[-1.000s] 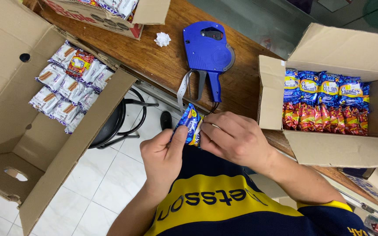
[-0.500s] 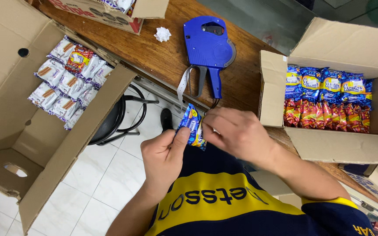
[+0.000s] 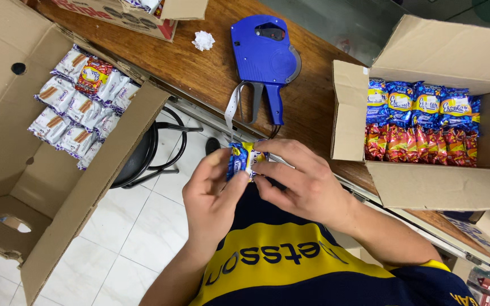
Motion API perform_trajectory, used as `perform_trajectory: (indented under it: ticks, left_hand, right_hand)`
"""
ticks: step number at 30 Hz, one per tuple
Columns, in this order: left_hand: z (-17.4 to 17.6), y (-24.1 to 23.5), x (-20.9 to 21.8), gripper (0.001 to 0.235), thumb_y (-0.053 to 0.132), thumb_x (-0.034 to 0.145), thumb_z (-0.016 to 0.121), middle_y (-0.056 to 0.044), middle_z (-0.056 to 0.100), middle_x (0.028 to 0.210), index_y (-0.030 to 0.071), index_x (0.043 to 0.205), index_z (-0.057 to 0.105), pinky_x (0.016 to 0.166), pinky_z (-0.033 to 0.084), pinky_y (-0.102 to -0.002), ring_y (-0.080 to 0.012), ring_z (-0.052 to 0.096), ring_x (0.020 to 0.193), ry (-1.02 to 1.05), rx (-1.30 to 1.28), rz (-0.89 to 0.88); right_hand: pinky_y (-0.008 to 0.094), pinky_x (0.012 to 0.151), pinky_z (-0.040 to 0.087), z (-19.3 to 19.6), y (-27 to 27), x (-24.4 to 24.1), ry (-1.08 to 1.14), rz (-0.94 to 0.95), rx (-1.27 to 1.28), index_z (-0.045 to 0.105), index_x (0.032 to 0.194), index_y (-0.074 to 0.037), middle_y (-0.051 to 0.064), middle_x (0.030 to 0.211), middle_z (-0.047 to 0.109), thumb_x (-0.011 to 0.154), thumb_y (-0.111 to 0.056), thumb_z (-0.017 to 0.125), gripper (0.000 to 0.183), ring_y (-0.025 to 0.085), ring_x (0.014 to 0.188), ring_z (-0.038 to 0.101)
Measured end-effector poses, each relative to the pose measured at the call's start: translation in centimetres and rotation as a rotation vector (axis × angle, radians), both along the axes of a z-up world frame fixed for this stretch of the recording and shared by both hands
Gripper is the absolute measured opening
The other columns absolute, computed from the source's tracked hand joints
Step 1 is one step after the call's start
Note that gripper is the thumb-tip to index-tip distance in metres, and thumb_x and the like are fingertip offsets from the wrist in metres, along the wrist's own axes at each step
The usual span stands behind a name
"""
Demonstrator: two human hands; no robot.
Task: The person takes individual small snack bags from larger open boxes, applies a label to each using a hand-held labeling tool, and places the labeled bags into a smaller cardboard box.
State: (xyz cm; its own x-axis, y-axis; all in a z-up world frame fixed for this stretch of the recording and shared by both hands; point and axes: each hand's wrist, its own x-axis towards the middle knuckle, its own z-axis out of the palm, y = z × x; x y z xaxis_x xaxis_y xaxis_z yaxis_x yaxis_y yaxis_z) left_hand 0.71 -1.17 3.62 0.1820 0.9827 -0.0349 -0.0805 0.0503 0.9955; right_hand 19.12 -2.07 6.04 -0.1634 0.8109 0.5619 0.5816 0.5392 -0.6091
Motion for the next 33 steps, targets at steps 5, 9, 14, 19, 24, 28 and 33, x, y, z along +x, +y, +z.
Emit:
perform_trajectory:
  ticks: [5,9,14,19,24,28,33]
  left_hand:
    - [-1.2,0.2,0.2,0.048,0.009,0.100,0.075,-0.033,0.080,0.111,-0.015,0.140,0.062,0.087,0.067,-0.040,-0.0267,0.074,0.108,-0.049,-0.054,0.027]
    - [-1.2,1.7,-0.3,0.040,0.008,0.100,0.075,-0.031,0.083,0.106,-0.016,0.132,0.069,0.084,0.068,-0.039,-0.0219,0.076,0.101,-0.015,-0.016,0.015]
    - [-1.7,4.4,-2.3,0.036,0.009,0.098,0.078,-0.028,0.085,0.099,-0.013,0.127,0.074,0.079,0.068,-0.036,-0.0191,0.077,0.095,0.017,0.005,-0.056]
    - [-0.4,7.2,-4.6,0.028,0.007,0.098,0.077,-0.025,0.084,0.089,-0.013,0.118,0.077,0.074,0.068,-0.038,-0.0228,0.080,0.088,0.037,-0.006,-0.102]
    - [-2.7,9.0,-8.2,0.021,0.014,0.102,0.077,-0.006,0.073,0.061,0.000,0.087,0.083,0.057,0.060,-0.026,-0.0046,0.063,0.064,0.154,0.021,-0.045]
    - [-2.5,9.9,-9.7,0.030,0.016,0.103,0.076,-0.002,0.062,0.053,0.004,0.076,0.079,0.052,0.051,-0.023,-0.0053,0.053,0.055,0.186,0.044,0.004]
    - [-1.9,10.9,-11.8,0.037,0.014,0.104,0.073,-0.004,0.052,0.049,0.004,0.068,0.070,0.051,0.043,-0.028,-0.0068,0.044,0.059,0.194,0.041,0.019]
  right_hand:
    - [0.053,0.093,0.065,-0.5,0.2,-0.1,0.010,-0.017,-0.095,0.079,0.101,-0.004,0.021,0.120,0.074,0.091,-0.006,0.081,0.010,0.043,0.106,0.078]
    - [0.050,0.096,0.063,-1.0,0.8,-1.0,0.050,-0.074,-0.163,0.078,0.103,-0.007,0.019,0.127,0.071,0.095,-0.006,0.075,0.009,0.040,0.110,0.076]
    - [0.049,0.096,0.062,-0.7,3.0,-2.6,0.081,-0.141,-0.188,0.075,0.110,-0.005,0.019,0.122,0.071,0.097,-0.009,0.076,0.014,0.040,0.107,0.076]
    - [0.048,0.092,0.063,-0.4,5.1,-4.4,0.021,-0.120,-0.181,0.074,0.108,-0.007,0.014,0.113,0.069,0.098,-0.008,0.077,0.011,0.037,0.103,0.076]
    - [0.047,0.091,0.064,-0.1,6.6,-7.2,-0.034,-0.111,-0.151,0.072,0.105,-0.005,0.015,0.111,0.069,0.097,-0.006,0.080,0.011,0.038,0.100,0.076]
    - [0.046,0.086,0.065,-0.6,7.3,-9.4,-0.101,-0.117,-0.097,0.075,0.105,-0.007,0.015,0.113,0.069,0.098,-0.006,0.079,0.008,0.037,0.095,0.075]
    - [0.045,0.083,0.066,-0.8,8.4,-11.5,-0.146,-0.111,-0.062,0.074,0.106,-0.008,0.015,0.114,0.070,0.098,-0.008,0.080,0.010,0.036,0.094,0.075]
